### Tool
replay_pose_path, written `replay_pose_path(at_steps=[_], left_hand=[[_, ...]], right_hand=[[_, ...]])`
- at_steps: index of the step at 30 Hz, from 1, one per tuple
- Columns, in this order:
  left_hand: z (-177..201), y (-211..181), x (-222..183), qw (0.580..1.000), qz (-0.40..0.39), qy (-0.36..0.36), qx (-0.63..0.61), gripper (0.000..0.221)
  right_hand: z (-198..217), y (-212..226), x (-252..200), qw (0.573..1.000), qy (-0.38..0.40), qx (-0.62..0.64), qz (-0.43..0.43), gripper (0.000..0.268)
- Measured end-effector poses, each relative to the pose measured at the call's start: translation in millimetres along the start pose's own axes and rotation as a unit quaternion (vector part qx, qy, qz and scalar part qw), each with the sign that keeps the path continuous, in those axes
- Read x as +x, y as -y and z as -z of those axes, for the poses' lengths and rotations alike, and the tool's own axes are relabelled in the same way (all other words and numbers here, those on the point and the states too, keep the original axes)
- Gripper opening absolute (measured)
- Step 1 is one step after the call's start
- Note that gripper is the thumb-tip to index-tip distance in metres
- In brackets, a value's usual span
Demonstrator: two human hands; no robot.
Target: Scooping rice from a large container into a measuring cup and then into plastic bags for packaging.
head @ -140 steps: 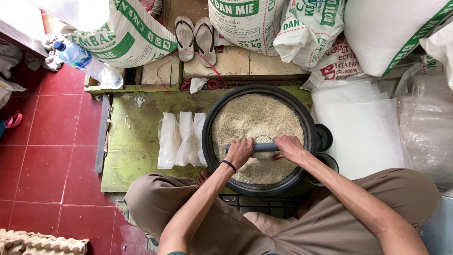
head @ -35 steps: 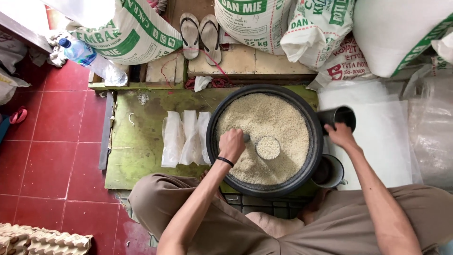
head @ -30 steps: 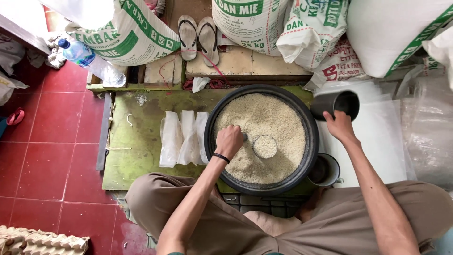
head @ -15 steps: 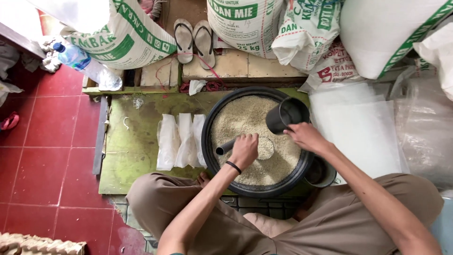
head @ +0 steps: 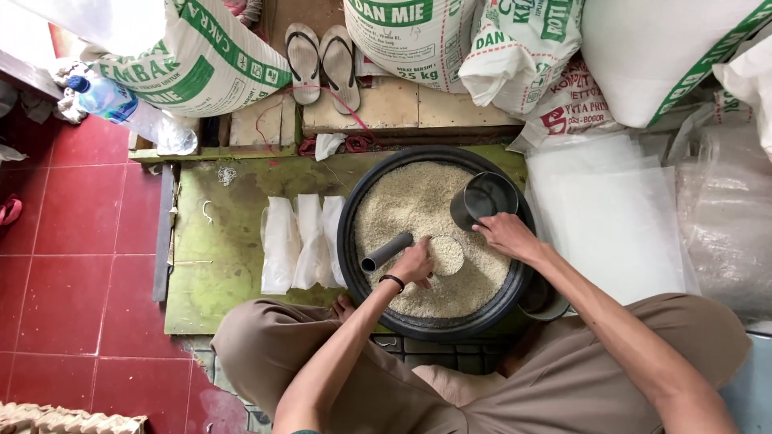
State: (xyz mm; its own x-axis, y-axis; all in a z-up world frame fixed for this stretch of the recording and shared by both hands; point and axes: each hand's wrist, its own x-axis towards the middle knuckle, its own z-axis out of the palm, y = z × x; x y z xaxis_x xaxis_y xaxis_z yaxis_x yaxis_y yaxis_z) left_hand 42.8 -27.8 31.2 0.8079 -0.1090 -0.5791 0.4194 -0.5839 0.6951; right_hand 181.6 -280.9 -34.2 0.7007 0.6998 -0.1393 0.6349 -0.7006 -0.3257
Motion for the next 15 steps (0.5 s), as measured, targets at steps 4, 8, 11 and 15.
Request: replay_pose_path(at_steps=[4, 8, 11, 15], left_hand=[[-2.1, 14.6, 8.3, 0.995, -0.002, 0.038, -0.096, 0.063], [3.5, 9.1, -4.3, 0.989, -0.041, 0.044, -0.133, 0.056], [5.8, 3.7, -15.5, 0.989, -0.050, 0.032, -0.139, 0.051], [-18.4, 35.8, -9.3, 0.990, -0.125, -0.069, -0.010, 0.038]], right_hand=[[40.3, 29.8, -7.3, 0.996, 0.025, 0.064, -0.057, 0.049], [48.1, 20.2, -4.5, 0.978, 0.097, 0.151, -0.108, 0.052], [88.1, 42.5, -5.0, 0.965, 0.128, 0.188, -0.128, 0.050], [106.2, 67.6, 10.2, 0.988, 0.124, 0.058, -0.073, 0.047]])
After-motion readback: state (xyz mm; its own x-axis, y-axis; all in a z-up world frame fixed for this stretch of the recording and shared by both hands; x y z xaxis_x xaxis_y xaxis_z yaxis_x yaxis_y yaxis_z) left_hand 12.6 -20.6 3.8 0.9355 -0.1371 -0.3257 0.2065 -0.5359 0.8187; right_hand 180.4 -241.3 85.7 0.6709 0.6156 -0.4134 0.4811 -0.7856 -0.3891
